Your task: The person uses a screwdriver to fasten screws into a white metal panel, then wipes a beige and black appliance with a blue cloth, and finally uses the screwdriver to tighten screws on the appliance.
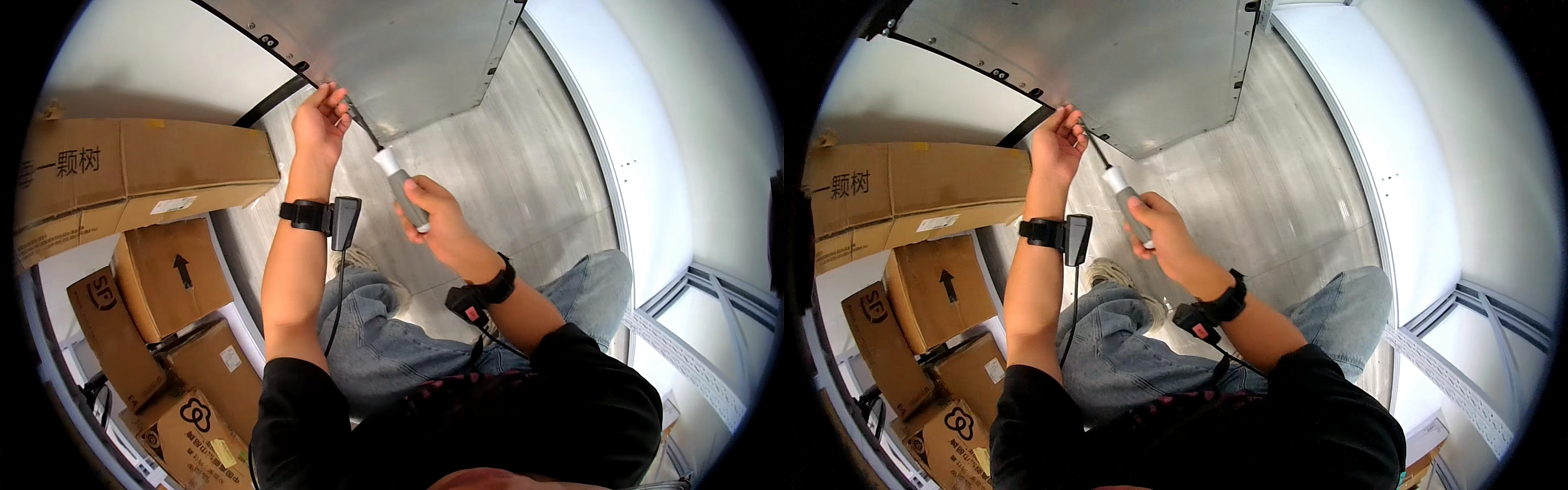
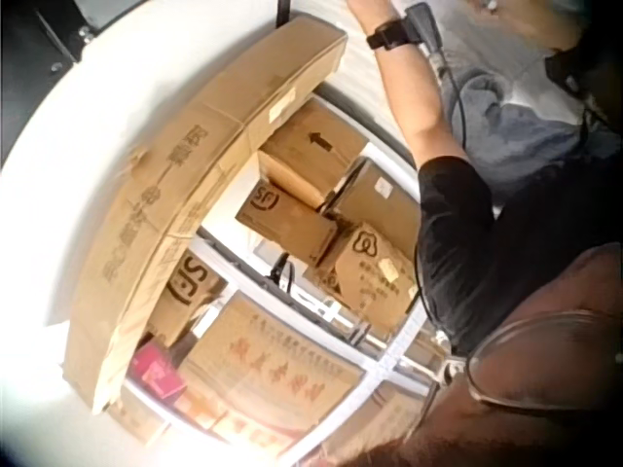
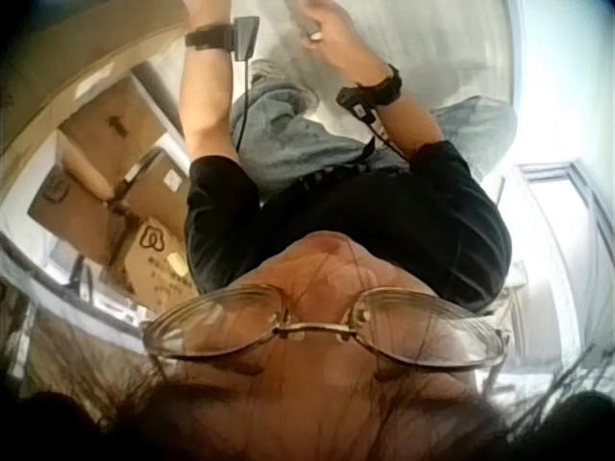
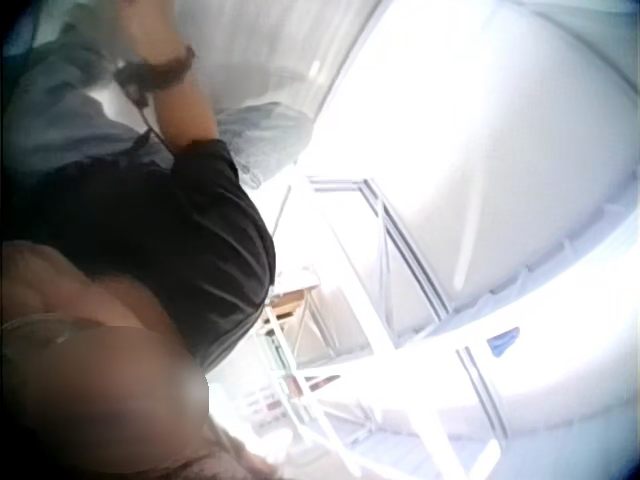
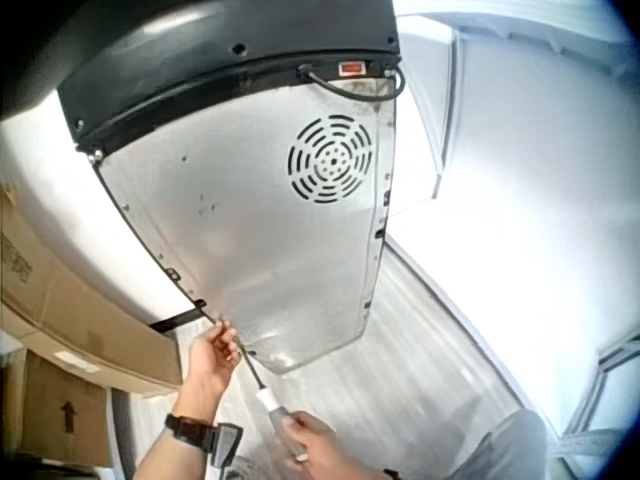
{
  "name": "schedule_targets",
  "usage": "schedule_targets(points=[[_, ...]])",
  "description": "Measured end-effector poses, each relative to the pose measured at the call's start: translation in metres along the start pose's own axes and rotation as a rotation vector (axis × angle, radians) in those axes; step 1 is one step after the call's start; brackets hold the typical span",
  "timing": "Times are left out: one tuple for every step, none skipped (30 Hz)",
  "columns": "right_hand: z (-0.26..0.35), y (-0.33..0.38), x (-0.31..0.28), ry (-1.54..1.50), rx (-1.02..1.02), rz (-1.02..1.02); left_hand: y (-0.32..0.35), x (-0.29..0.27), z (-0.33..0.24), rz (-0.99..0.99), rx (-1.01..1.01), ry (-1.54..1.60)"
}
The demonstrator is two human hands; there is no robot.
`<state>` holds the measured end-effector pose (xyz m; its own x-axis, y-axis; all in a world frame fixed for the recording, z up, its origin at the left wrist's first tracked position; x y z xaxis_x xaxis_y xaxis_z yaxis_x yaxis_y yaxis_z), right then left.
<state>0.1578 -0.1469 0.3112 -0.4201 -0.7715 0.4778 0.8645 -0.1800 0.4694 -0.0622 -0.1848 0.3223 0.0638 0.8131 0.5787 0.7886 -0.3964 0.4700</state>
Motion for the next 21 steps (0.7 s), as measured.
schedule_targets(points=[[0.001,0.007,-0.012,0.002,0.002,-0.01,0.003,0.003,0.008,0.013,0.022,-0.013],[0.002,0.015,-0.026,0.003,0.004,-0.021,0.006,0.006,0.017,0.021,0.026,-0.025],[0.006,0.022,-0.04,-0.005,0.002,-0.03,0.011,0.014,0.025,0.03,0.032,-0.048],[0.01,0.03,-0.055,-0.011,0.004,-0.028,0.017,0.023,0.034,0.04,0.035,-0.071],[0.015,0.038,-0.071,-0.017,0.004,-0.029,0.022,0.03,0.047,0.043,0.019,-0.133],[0.02,0.043,-0.082,-0.029,-0.006,-0.051,0.023,0.041,0.06,0.052,-0.024,-0.196],[0.025,0.046,-0.093,-0.046,-0.017,-0.066,0.024,0.054,0.074,0.063,-0.069,-0.262],[0.033,0.049,-0.106,-0.066,-0.031,-0.085,0.024,0.072,0.09,0.079,-0.117,-0.331],[0.039,0.053,-0.121,-0.081,-0.047,-0.123,0.021,0.09,0.108,0.122,-0.168,-0.384],[0.045,0.07,-0.152,-0.08,-0.042,-0.138,0.03,0.112,0.14,0.141,-0.189,-0.405],[0.052,0.087,-0.182,-0.081,-0.038,-0.158,0.037,0.134,0.173,0.163,-0.214,-0.427],[0.064,0.11,-0.219,-0.088,-0.036,-0.158,0.052,0.165,0.207,0.174,-0.221,-0.457],[0.07,0.114,-0.237,-0.123,-0.071,-0.199,0.05,0.189,0.227,0.193,-0.234,-0.498],[0.083,0.12,-0.258,-0.154,-0.119,-0.246,0.045,0.219,0.252,0.246,-0.265,-0.56],[0.09,0.13,-0.284,-0.171,-0.147,-0.269,0.051,0.242,0.279,0.27,-0.283,-0.607],[0.098,0.147,-0.32,-0.176,-0.17,-0.27,0.064,0.266,0.314,0.28,-0.282,-0.643],[0.107,0.165,-0.358,-0.19,-0.205,-0.302,0.077,0.294,0.353,0.295,-0.285,-0.676],[0.116,0.178,-0.385,-0.213,-0.217,-0.362,0.084,0.32,0.382,0.323,-0.3,-0.727],[0.123,0.182,-0.405,-0.234,-0.224,-0.43,0.081,0.338,0.408,0.353,-0.323,-0.774],[0.128,0.181,-0.423,-0.255,-0.23,-0.495,0.076,0.356,0.432,0.382,-0.344,-0.82],[0.128,0.175,-0.447,-0.246,-0.27,-0.526,0.069,0.37,0.458,0.419,-0.361,-0.839]])
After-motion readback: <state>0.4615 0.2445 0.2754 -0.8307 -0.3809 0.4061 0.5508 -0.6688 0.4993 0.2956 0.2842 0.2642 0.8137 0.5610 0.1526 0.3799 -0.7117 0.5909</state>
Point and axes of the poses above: each hand's wrist, its own y-axis away from the middle knuckle, its own x-axis out of the palm, z = x × y, the point moved 8 cm from there along -y, towards the middle knuckle, and after that the axes turned 15 degrees about y, right-handed, at the moved point
